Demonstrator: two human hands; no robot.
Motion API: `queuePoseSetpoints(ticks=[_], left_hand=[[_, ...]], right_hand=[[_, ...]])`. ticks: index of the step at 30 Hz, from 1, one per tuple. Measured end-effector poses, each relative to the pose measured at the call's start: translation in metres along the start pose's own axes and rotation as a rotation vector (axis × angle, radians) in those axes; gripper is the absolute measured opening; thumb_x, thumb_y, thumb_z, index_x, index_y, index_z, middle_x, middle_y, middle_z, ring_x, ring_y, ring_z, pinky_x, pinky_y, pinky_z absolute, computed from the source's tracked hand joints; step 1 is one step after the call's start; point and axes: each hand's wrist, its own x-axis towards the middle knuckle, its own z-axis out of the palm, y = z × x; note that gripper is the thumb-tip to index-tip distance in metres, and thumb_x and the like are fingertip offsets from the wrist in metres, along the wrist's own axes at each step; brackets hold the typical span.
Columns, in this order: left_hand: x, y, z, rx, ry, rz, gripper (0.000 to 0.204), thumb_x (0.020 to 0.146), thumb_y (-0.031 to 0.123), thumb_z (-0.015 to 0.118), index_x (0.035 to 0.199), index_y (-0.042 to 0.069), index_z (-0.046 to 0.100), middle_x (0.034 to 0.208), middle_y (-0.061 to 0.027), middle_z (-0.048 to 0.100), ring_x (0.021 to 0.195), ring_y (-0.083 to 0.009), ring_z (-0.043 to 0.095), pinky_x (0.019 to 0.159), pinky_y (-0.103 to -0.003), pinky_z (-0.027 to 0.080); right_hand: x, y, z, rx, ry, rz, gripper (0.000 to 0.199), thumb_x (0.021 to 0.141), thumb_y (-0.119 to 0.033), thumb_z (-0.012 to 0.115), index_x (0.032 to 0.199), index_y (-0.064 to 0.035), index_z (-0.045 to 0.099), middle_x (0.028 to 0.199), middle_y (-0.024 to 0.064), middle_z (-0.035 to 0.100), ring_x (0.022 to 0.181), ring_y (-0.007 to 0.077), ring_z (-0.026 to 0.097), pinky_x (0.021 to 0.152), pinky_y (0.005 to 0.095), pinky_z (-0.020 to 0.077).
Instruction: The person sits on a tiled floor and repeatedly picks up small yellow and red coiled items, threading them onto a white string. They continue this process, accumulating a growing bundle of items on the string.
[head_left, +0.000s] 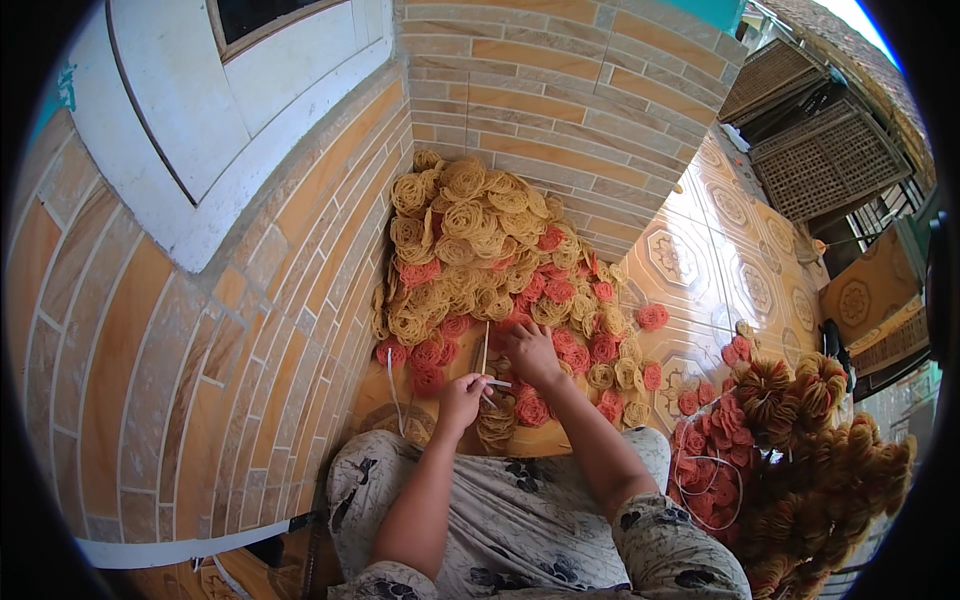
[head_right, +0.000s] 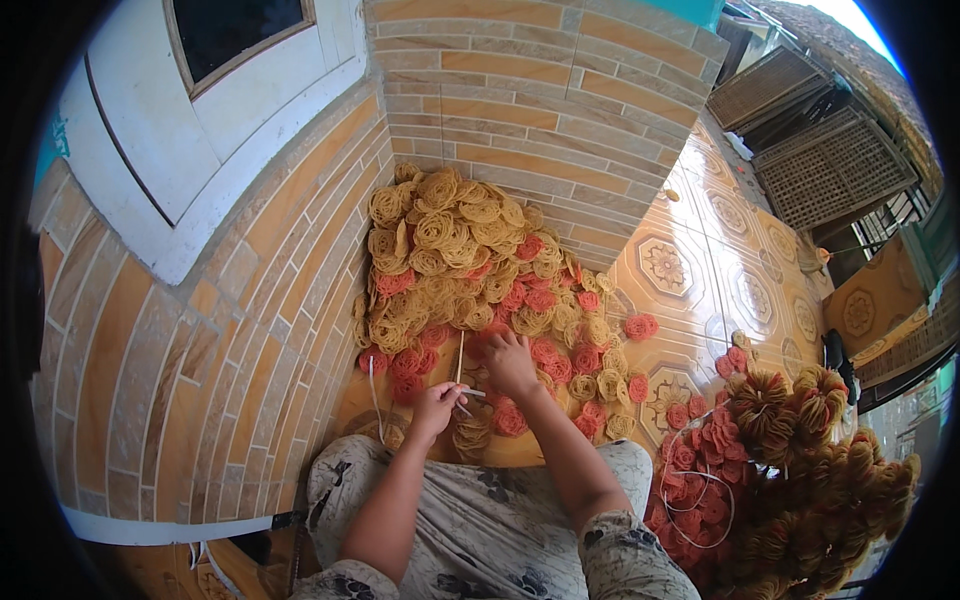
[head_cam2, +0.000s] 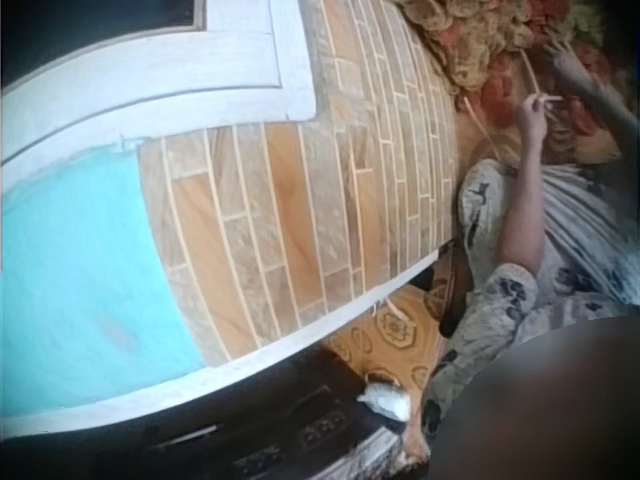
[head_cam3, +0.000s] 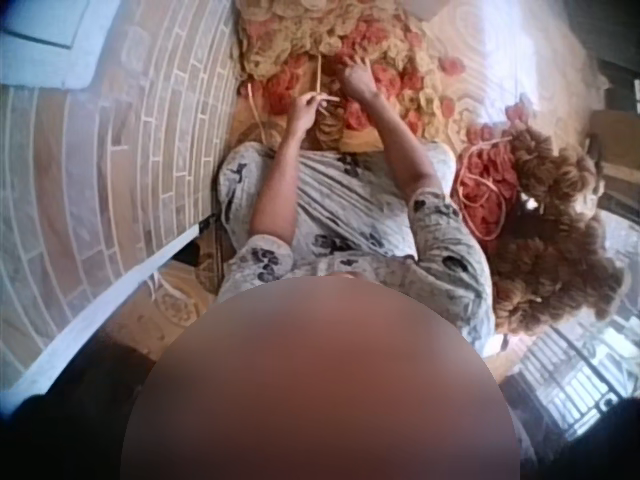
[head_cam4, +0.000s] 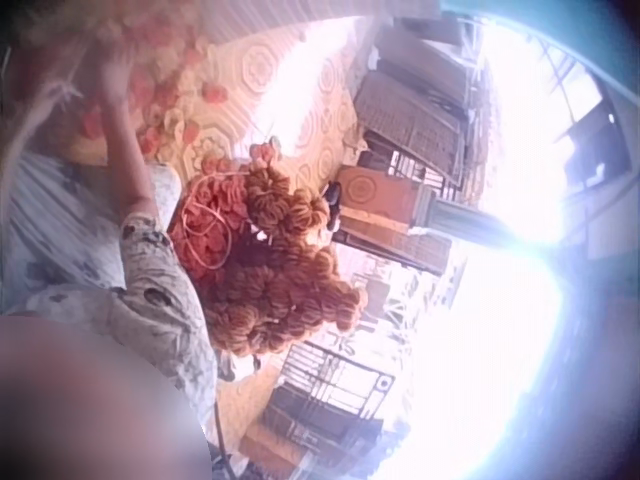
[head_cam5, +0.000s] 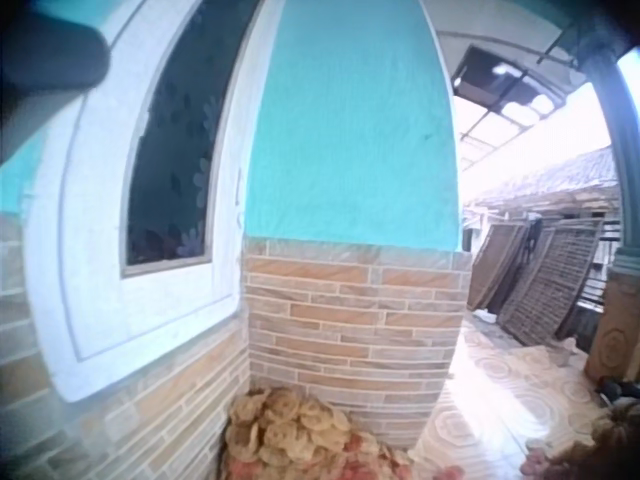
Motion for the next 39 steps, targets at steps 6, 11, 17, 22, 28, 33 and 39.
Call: queuePoseSetpoints(ticks=[6,11,17,22,28,33,39], left_hand=[[0.003,-0.003,-0.001,0.098,-0.019,0.035,0.024,0.096,0.021,0.052,0.095,0.004,0.069,0.072,-0.0024,0.065,0.066,-0.0126,0.061,0.064,-0.027,0.047],[0.003,-0.002,-0.001,0.1,-0.026,0.007,0.024,0.096,0.023,0.052,0.094,0.006,0.069,0.072,-0.0021,0.066,0.066,-0.0127,0.062,0.063,-0.028,0.048],[0.003,-0.004,0.0,0.05,-0.029,-0.027,0.024,0.095,0.022,0.052,0.093,0.005,0.069,0.072,-0.0022,0.065,0.066,-0.0127,0.062,0.064,-0.028,0.048],[0.004,-0.006,0.0,0.047,0.005,0.053,0.024,0.095,0.021,0.052,0.094,0.003,0.068,0.072,-0.0028,0.065,0.067,-0.0133,0.062,0.066,-0.028,0.047],[0.002,-0.001,0.0,0.111,0.009,0.059,0.023,0.095,0.022,0.052,0.095,0.005,0.068,0.073,-0.003,0.066,0.069,-0.0152,0.064,0.066,-0.029,0.048],[0.002,0.002,0.002,0.15,-0.029,0.03,0.024,0.095,0.024,0.052,0.096,0.007,0.069,0.075,-0.0027,0.068,0.07,-0.0167,0.065,0.066,-0.03,0.048],[0.001,0.001,0.003,0.134,-0.041,0.04,0.025,0.095,0.024,0.053,0.093,0.006,0.069,0.075,-0.0029,0.068,0.068,-0.0168,0.065,0.064,-0.031,0.048]], right_hand=[[0.004,0.005,-0.004,0.551,0.191,0.262,0.02,0.089,-0.015,0.059,0.098,0.0001,0.068,0.08,0.012,0.067,0.075,0.0276,0.064,0.069,0.0371,0.0485],[0.003,-0.001,-0.027,0.734,0.148,0.376,0.024,0.091,-0.019,0.059,0.1,0.0028,0.066,0.078,0.0161,0.067,0.069,0.0252,0.064,0.064,0.0353,0.048],[0.0,0.004,-0.039,0.469,0.149,0.033,0.022,0.091,-0.021,0.06,0.097,-0.0005,0.068,0.08,0.013,0.067,0.078,0.0221,0.063,0.07,0.0328,0.0471],[0.008,0.015,-0.026,0.402,0.114,0.137,0.025,0.084,-0.023,0.066,0.103,-0.0067,0.067,0.099,0.0063,0.064,0.092,0.0274,0.059,0.079,0.0401,0.0441],[0.01,0.022,-0.014,0.135,0.046,0.274,0.032,0.082,-0.028,0.067,0.108,-0.0083,0.066,0.1,0.0089,0.065,0.091,0.0302,0.06,0.079,0.0397,0.0442],[0.008,0.022,-0.021,0.87,-0.081,0.525,0.029,0.09,-0.026,0.064,0.102,-0.0008,0.067,0.082,0.0077,0.066,0.076,0.0145,0.058,0.072,0.031,0.0449],[-0.008,0.021,-0.043,0.971,-0.176,0.36,0.023,0.091,-0.019,0.063,0.102,0.0015,0.065,0.09,0.0045,0.066,0.081,0.0119,0.057,0.074,0.0299,0.0452]])
